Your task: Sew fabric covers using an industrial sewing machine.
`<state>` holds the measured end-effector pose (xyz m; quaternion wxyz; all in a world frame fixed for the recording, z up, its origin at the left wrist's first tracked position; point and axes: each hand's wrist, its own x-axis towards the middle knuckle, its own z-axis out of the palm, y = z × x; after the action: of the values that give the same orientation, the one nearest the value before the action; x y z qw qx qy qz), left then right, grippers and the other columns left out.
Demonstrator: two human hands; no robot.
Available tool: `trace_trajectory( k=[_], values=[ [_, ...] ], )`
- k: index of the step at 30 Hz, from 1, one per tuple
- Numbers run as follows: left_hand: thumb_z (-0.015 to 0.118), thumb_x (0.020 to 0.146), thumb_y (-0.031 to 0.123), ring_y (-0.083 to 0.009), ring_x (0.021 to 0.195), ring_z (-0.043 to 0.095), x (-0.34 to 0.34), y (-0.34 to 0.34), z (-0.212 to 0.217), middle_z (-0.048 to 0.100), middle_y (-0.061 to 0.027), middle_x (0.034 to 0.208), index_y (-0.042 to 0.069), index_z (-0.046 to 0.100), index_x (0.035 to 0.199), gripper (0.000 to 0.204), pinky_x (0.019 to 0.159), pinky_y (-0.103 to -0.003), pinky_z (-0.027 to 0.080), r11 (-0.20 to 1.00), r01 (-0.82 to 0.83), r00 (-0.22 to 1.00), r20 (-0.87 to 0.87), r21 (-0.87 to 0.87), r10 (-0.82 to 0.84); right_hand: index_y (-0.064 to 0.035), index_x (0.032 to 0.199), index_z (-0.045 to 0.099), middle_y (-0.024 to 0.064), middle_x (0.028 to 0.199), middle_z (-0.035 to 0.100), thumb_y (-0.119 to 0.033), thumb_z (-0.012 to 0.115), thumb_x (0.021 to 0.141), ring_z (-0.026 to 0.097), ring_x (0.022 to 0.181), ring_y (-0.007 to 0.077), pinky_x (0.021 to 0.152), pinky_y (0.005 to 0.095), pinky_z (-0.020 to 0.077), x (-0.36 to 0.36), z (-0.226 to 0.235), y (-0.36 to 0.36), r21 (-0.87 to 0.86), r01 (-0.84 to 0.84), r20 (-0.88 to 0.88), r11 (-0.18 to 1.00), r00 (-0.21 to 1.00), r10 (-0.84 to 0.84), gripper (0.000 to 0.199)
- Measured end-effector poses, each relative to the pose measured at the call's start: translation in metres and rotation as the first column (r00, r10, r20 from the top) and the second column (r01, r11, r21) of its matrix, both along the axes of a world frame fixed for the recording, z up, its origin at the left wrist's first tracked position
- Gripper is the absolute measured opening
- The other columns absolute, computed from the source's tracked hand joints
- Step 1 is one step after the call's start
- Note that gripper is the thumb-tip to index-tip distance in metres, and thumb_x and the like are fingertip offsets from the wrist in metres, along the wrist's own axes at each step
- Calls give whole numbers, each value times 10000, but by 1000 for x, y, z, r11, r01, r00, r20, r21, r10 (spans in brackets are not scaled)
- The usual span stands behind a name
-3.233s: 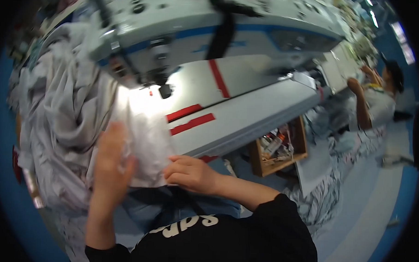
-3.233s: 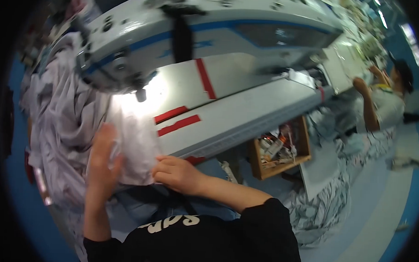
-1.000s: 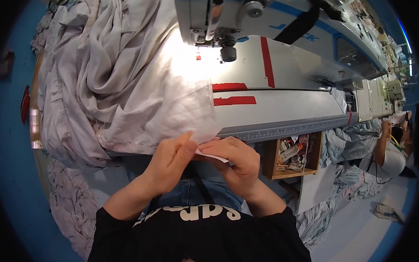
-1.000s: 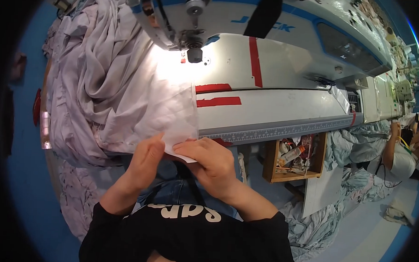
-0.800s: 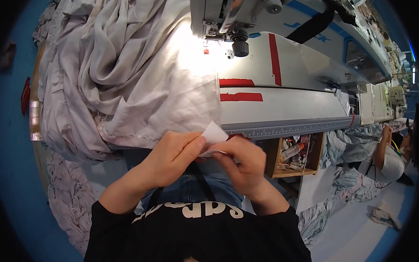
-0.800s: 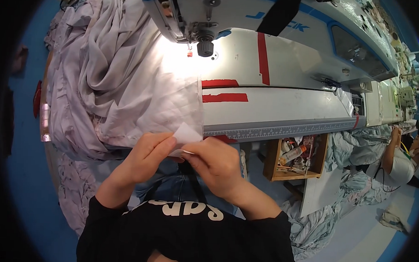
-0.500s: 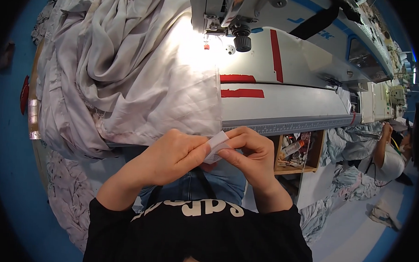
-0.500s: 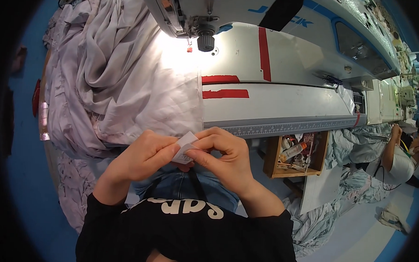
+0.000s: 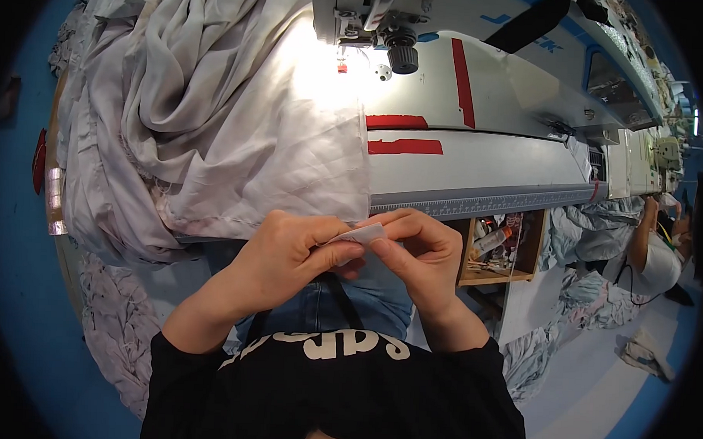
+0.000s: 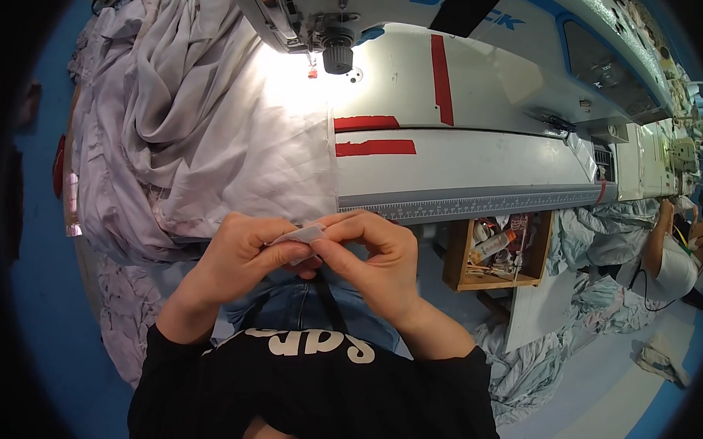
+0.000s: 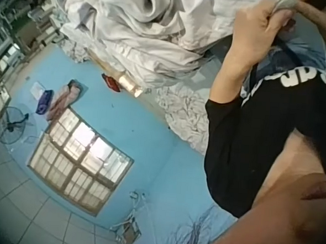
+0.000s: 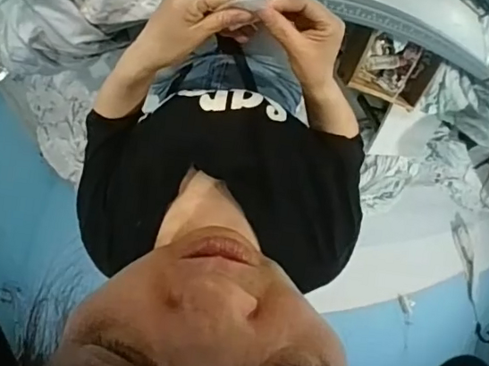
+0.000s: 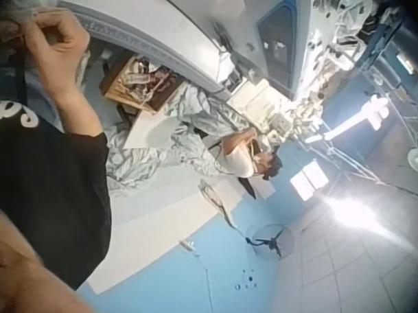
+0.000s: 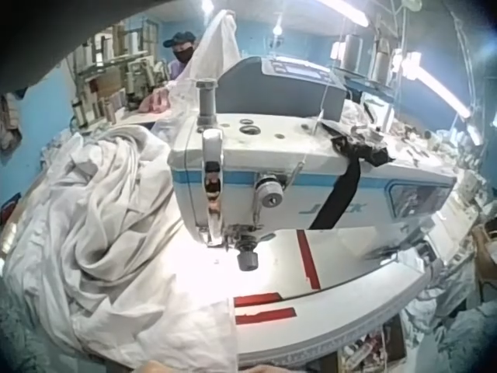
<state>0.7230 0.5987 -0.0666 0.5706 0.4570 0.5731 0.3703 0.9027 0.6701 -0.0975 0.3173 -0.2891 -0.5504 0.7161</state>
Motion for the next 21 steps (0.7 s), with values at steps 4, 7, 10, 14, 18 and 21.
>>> trace_trajectory(
  k=[4, 7, 10, 14, 18, 21],
  values=[
    [616, 915, 137, -106, 716, 680, 1, 0, 0, 698, -81, 749, -21, 673, 951, 171, 634, -232, 532, 999, -49, 998, 31, -16, 50, 35, 853, 669, 145, 958, 653, 33, 662, 817, 628, 851, 166, 771, 270, 493, 0, -2, 2, 7, 22, -5, 1000, 1000, -22, 36],
    [616, 919, 147, -106, 734, 682, 0, -2, 0, 700, -83, 761, -33, 667, 972, 195, 642, -228, 536, 996, -75, 995, 67, -40, 77, 33, 851, 671, 137, 963, 644, 20, 689, 805, 621, 847, 159, 763, 263, 492, -2, -2, 1, 5, 41, -21, 999, 999, -41, 51],
    [605, 931, 159, -114, 751, 688, 0, -2, -2, 699, -87, 776, -45, 659, 986, 218, 649, -225, 541, 995, -82, 990, 110, -49, 86, 32, 845, 671, 136, 958, 643, 14, 713, 790, 618, 849, 156, 753, 258, 495, -3, -2, 2, 26, 40, -29, 999, 999, -39, 72],
    [585, 946, 158, -127, 766, 696, -1, -1, 0, 695, -91, 787, -48, 656, 994, 223, 653, -225, 547, 996, -80, 990, 111, -45, 85, 31, 824, 661, 128, 944, 638, 16, 720, 787, 615, 845, 151, 748, 255, 500, -4, 0, 1, -6, 48, -32, 999, 998, -48, 71],
    [587, 943, 143, -139, 758, 700, 0, 0, -1, 695, -98, 792, -53, 657, 981, 212, 642, -228, 550, 994, -93, 990, 105, -49, 97, 24, 790, 645, 118, 935, 638, 24, 729, 779, 613, 839, 143, 751, 253, 500, -6, -2, 0, -78, 76, -67, 994, 994, -82, 85],
    [596, 937, 140, -147, 748, 701, 0, 0, -2, 695, -106, 795, -57, 643, 973, 205, 628, -228, 552, 990, -129, 981, 137, -52, 135, 11, 833, 638, 104, 925, 640, 30, 736, 771, 613, 825, 134, 754, 251, 499, -8, -4, 0, -81, 95, -71, 992, 992, -101, 118]
  ],
)
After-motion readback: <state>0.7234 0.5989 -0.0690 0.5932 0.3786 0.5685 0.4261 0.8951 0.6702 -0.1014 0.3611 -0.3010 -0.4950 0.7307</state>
